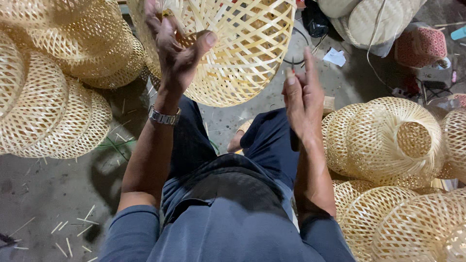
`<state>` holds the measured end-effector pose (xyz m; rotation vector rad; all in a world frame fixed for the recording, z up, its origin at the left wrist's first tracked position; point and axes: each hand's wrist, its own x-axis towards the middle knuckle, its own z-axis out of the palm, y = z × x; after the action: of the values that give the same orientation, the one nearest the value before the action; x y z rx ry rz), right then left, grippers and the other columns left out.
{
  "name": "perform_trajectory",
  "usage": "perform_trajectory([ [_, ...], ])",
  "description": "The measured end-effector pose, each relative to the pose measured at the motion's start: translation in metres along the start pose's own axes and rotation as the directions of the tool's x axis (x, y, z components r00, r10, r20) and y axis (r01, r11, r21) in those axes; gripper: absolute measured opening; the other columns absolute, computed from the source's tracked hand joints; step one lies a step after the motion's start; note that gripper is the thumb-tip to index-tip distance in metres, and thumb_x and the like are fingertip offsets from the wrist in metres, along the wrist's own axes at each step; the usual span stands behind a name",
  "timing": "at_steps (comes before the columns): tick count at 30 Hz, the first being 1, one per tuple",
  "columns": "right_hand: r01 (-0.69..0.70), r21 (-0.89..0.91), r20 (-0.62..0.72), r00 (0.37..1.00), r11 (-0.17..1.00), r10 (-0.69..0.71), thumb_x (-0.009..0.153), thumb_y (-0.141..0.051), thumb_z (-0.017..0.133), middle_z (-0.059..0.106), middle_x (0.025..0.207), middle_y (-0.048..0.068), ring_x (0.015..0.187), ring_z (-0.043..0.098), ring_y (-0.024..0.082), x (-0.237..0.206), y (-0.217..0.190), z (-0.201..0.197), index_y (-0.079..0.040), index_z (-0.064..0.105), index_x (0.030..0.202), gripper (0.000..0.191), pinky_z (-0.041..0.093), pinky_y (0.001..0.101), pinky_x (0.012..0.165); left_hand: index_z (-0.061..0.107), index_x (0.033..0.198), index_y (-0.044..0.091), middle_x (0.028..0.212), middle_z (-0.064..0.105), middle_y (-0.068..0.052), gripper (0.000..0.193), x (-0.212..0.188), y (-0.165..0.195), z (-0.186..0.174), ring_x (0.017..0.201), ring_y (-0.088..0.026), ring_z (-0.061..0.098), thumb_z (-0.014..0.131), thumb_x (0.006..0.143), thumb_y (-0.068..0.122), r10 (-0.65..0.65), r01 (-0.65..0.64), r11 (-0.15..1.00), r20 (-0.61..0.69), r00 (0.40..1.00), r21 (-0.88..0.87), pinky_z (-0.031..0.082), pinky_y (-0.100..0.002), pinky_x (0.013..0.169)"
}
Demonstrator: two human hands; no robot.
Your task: The person sits on the floor holding a woven bamboo lampshade and uses a small red utility knife to trim protruding bamboo strips around its rim. They rotate the shade to work around its circumference, then set it down and pick up another woven shade to continue trimming.
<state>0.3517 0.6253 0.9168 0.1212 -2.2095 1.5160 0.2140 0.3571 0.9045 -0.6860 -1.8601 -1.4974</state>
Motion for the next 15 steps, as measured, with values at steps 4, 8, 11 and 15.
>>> perform_trajectory([
  [4,0.034,0.064,0.054,0.998,0.997,-0.037,0.117,-0.022,0.053,0.054,0.083,-0.001,0.075,0.050,0.007,-0.005,-0.012,0.007,-0.003,0.025,0.169,0.062,0.044,0.0237,0.067,0.069,0.121,-0.002,0.154,0.032,-0.020,0.055,0.001,0.004,-0.003,0.149,-0.031,0.025,0.087,0.093,0.041,-0.020,0.020,1.000,-0.018,1.000,-0.002,0.030,-0.047,0.125],
  [8,0.071,0.079,0.033,0.997,0.994,-0.073,0.115,-0.021,0.054,0.053,0.080,0.000,0.072,0.051,0.008,-0.003,-0.020,0.007,-0.002,0.030,0.166,0.060,0.044,0.0241,0.066,0.068,0.105,0.000,0.138,0.046,-0.016,0.045,0.003,0.011,-0.006,0.136,-0.027,0.037,0.084,0.089,0.039,-0.095,0.097,0.993,0.025,0.995,-0.060,0.038,-0.043,0.120],
  [11,0.336,-0.143,0.006,0.941,0.931,-0.339,0.115,-0.017,0.066,0.061,0.088,0.005,0.079,0.057,0.009,0.003,-0.025,0.002,-0.003,0.043,0.159,0.052,0.050,0.0244,0.074,0.068,0.104,0.003,0.123,0.053,-0.016,0.048,0.004,0.014,-0.005,0.126,-0.028,0.044,0.080,0.080,0.042,-0.204,0.219,0.951,0.088,0.975,-0.219,0.043,-0.044,0.114],
  [15,0.481,-0.242,0.010,0.870,0.843,-0.493,0.102,-0.011,0.079,0.064,0.093,0.009,0.076,0.061,0.011,0.013,-0.033,0.003,0.001,0.059,0.146,0.049,0.051,0.0256,0.070,0.062,0.117,-0.001,0.130,0.049,-0.018,0.055,0.006,0.016,-0.004,0.129,-0.027,0.041,0.083,0.088,0.041,-0.020,0.022,0.995,0.028,0.999,-0.094,0.039,-0.046,0.114],
])
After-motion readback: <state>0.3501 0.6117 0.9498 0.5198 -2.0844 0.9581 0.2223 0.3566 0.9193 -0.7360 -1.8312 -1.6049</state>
